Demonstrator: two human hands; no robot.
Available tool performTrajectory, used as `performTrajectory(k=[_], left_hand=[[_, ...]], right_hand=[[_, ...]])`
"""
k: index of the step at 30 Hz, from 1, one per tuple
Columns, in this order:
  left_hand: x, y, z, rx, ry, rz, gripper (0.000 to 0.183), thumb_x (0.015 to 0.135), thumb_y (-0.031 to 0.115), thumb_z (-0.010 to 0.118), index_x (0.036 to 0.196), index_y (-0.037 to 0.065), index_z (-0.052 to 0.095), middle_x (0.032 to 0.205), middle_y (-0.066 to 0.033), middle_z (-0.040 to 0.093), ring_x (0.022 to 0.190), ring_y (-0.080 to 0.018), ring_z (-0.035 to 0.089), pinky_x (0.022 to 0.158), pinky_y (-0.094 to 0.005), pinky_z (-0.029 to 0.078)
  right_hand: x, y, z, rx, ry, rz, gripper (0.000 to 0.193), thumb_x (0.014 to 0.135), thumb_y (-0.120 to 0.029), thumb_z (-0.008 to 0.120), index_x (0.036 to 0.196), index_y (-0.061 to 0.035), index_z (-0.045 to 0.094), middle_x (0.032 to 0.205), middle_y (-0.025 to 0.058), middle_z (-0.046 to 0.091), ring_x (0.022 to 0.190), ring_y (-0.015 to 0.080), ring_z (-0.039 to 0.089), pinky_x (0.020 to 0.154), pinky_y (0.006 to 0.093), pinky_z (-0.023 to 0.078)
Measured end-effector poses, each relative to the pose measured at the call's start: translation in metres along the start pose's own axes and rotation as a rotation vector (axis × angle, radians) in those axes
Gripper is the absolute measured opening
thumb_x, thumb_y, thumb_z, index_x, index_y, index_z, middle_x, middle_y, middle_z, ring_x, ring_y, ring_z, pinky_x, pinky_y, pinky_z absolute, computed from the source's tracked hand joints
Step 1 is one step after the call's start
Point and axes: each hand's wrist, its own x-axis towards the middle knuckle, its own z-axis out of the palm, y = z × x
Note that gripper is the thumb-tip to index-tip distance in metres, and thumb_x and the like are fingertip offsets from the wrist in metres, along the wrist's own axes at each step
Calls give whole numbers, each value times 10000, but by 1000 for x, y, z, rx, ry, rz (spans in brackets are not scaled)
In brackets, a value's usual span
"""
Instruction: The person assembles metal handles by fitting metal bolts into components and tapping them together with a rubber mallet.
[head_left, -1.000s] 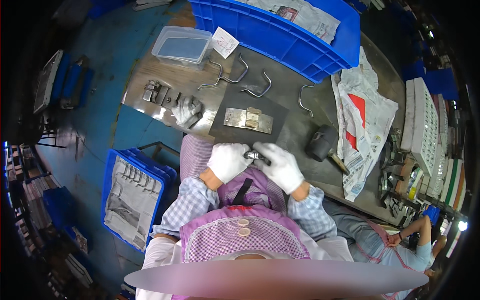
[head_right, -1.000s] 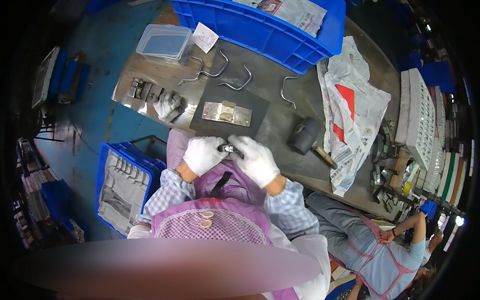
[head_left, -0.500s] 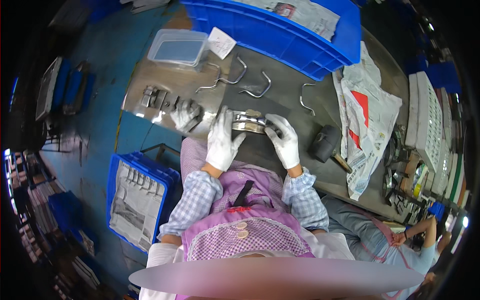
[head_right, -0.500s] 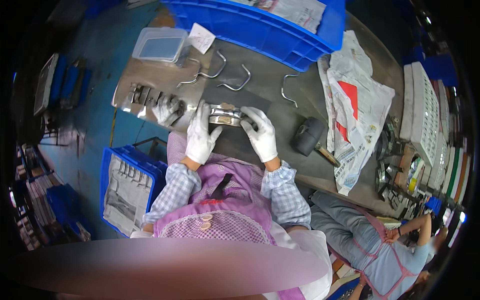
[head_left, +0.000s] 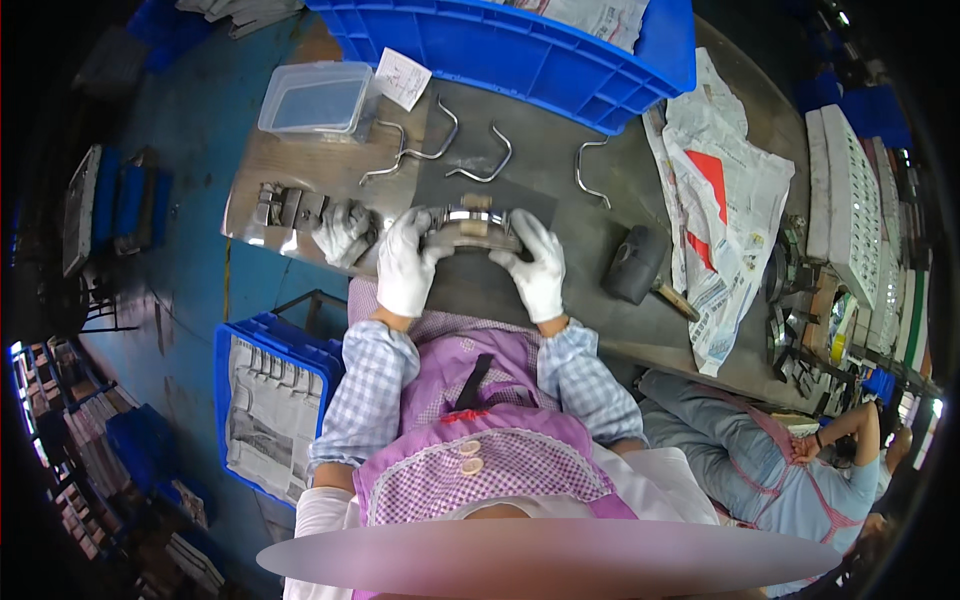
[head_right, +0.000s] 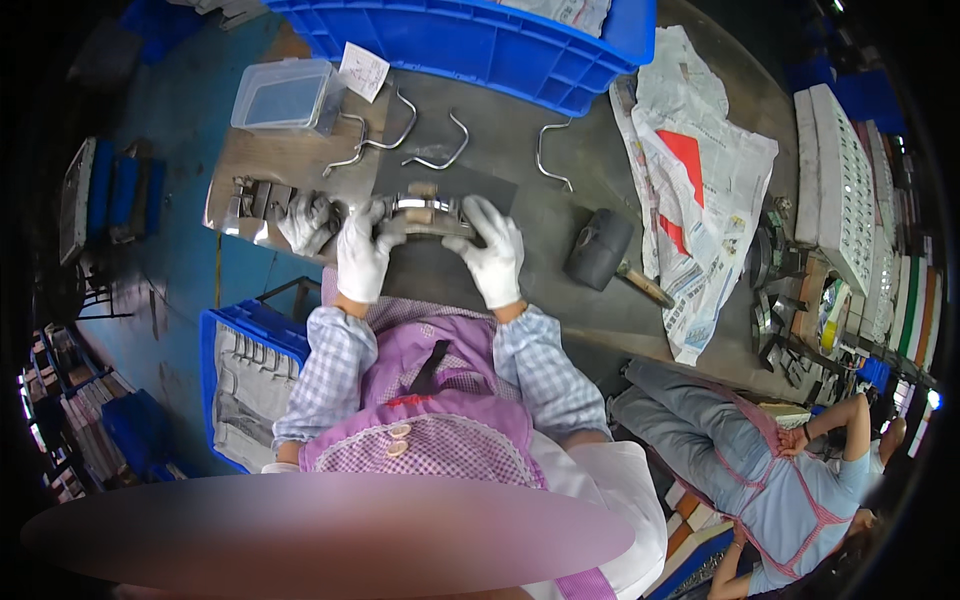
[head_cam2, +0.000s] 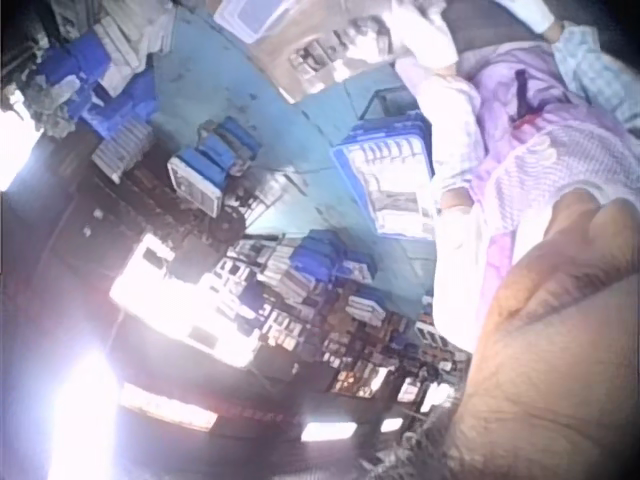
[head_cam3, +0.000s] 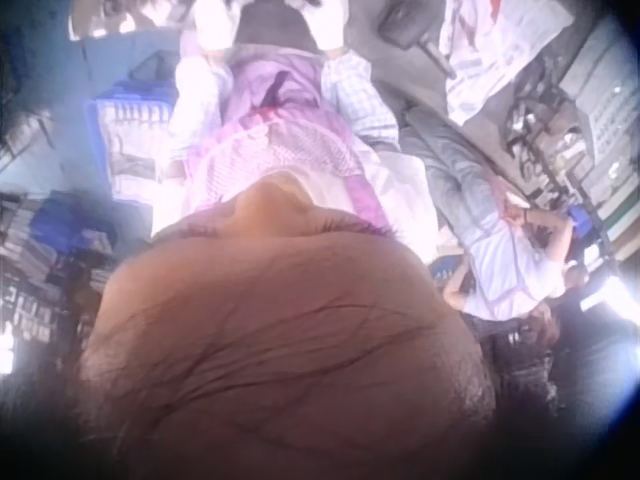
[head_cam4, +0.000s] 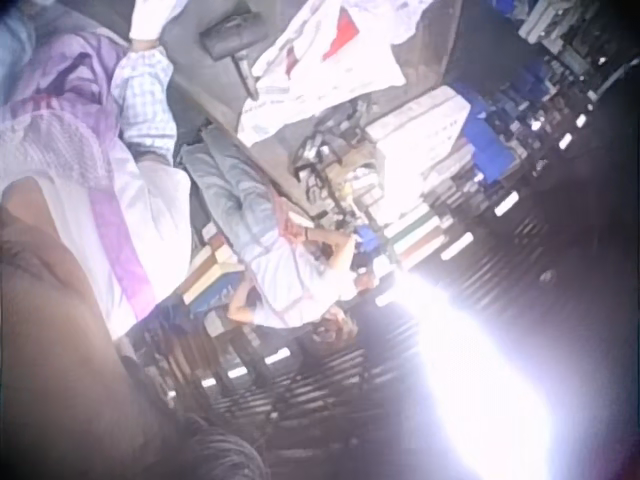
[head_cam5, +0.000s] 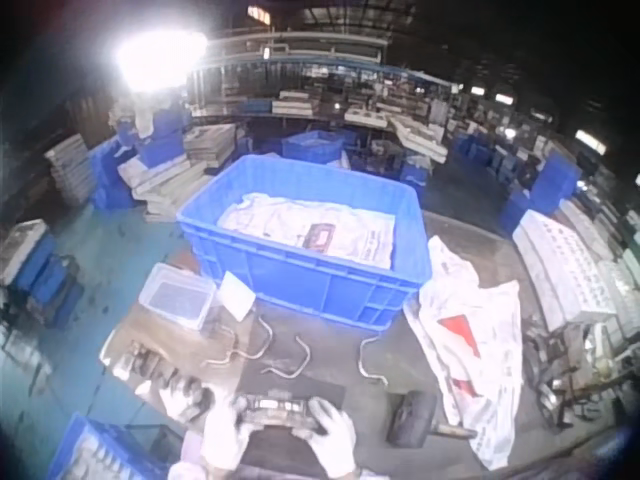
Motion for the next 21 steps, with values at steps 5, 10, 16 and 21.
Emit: performTrajectory(k=[5,10,16,21], left_hand=[[37,5,-3,20,-101,-125,449,824,283,822,1163,49,643,1133,-155,695,1017,-379,667,881,-463,529],[46,7,1,-47,-140,-208,537,749,339,873,1168,47,706,1096,-166,696,1034,-358,675,904,-432,533],[66,23,-39,-64,-275,-405,552,704,408,889,1066,23,728,1040,-173,693,996,-343,683,868,-424,537],[28,20,-34,-164,-115,-170,533,711,429,851,1064,48,732,982,-177,665,974,-377,628,890,-461,516]], right_hand=[[15,16,10,194,-31,178,639,756,-333,887,1289,-33,703,1261,129,709,1094,306,684,966,393,526],[22,19,9,346,-60,305,631,811,-273,883,1346,-17,667,1251,127,699,1119,225,680,987,329,530],[34,-6,6,249,-157,224,543,871,-260,831,1332,-18,676,1273,161,705,1137,282,684,1007,343,511],[16,-38,-21,-262,-235,-65,500,904,-219,784,1307,53,667,1312,221,684,1163,330,677,1028,376,501]])
